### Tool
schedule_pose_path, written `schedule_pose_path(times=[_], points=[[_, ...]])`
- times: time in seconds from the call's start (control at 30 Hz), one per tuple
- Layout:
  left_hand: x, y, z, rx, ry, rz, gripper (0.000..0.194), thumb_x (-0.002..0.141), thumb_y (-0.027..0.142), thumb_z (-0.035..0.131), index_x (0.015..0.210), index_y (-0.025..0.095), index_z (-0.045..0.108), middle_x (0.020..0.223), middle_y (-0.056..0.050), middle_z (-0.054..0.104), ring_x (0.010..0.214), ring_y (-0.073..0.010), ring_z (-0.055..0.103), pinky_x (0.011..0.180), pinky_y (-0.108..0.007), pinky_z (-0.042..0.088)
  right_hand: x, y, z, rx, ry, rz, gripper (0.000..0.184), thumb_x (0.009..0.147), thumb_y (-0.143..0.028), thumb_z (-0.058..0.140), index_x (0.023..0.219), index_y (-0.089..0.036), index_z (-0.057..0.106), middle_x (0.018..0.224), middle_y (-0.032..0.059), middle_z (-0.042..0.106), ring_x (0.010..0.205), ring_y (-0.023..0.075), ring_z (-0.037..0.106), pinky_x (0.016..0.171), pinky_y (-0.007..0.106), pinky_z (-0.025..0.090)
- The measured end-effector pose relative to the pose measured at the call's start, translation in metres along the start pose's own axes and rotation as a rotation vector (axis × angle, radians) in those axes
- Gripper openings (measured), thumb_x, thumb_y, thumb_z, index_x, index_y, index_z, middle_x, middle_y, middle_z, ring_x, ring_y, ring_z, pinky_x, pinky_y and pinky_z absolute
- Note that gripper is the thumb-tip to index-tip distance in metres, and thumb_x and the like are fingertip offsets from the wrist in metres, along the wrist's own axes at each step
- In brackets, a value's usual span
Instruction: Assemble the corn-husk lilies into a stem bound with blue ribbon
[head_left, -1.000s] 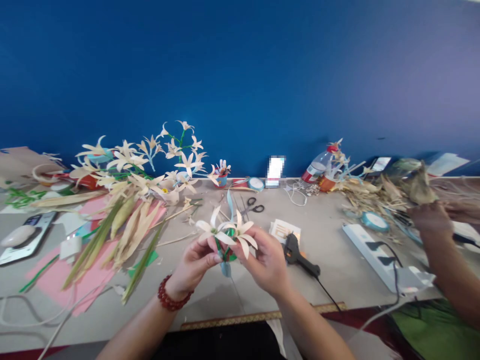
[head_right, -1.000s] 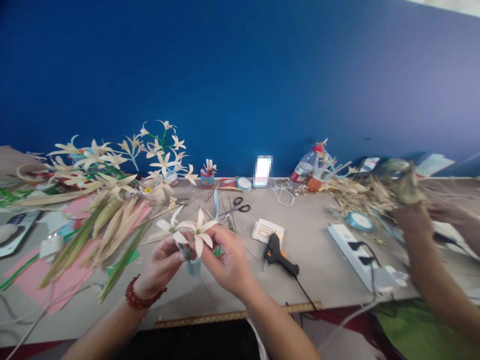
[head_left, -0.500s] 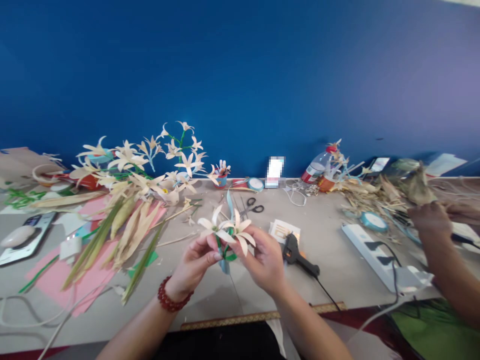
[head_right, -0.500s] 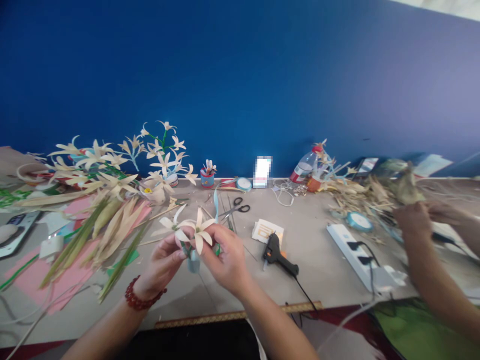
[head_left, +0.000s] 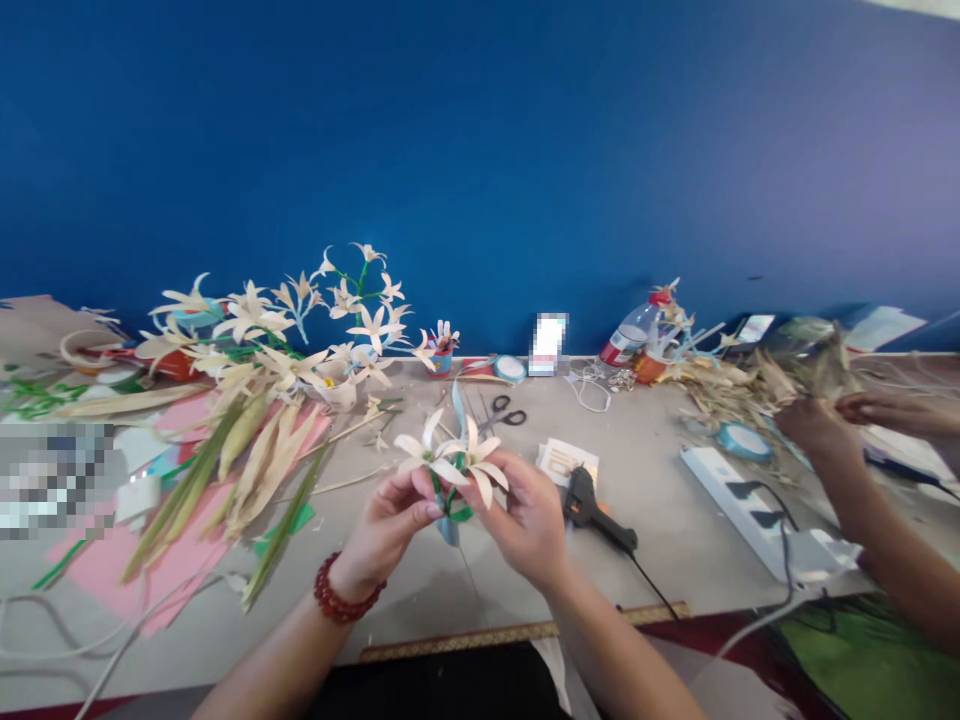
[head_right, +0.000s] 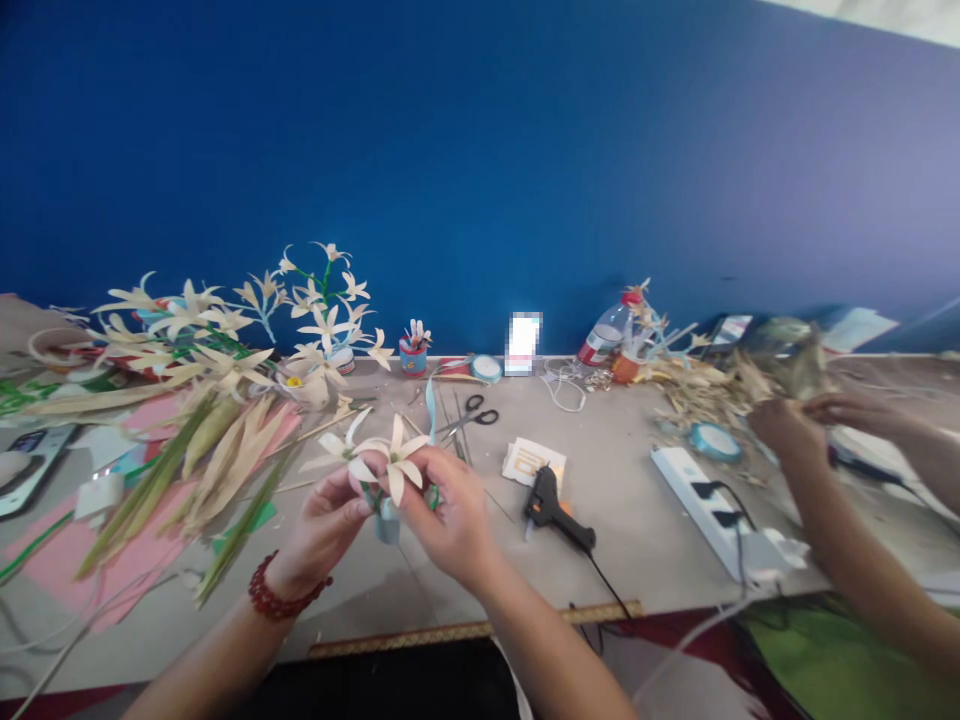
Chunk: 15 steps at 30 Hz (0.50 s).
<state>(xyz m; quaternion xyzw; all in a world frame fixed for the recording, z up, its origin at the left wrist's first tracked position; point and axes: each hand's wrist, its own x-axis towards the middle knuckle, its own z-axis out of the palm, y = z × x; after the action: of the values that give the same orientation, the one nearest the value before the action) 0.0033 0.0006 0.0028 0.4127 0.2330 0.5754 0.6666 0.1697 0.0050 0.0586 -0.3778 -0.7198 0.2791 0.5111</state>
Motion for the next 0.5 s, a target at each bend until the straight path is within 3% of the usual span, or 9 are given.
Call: schedule_pose_path(times=[0.5], points=[[-0.0004,-0.0015,-0.0017,-0.005,0.042,-0.016,0.014,0.073,0.02,0.078,0.072,0.016,0.065,0.081,-0.002,0.065,0.073,-0.0141,0.059,0.067,-0.025,0.047,-0.0006,0.0024,0.0024,0.027,0.019,0.039,0.014,0.088,-0.026,0.059,0.076,-0.02,0.059,0.065,-0.001,0.057,0.057,0.0121,0.052,0.054,0.023,0.042]])
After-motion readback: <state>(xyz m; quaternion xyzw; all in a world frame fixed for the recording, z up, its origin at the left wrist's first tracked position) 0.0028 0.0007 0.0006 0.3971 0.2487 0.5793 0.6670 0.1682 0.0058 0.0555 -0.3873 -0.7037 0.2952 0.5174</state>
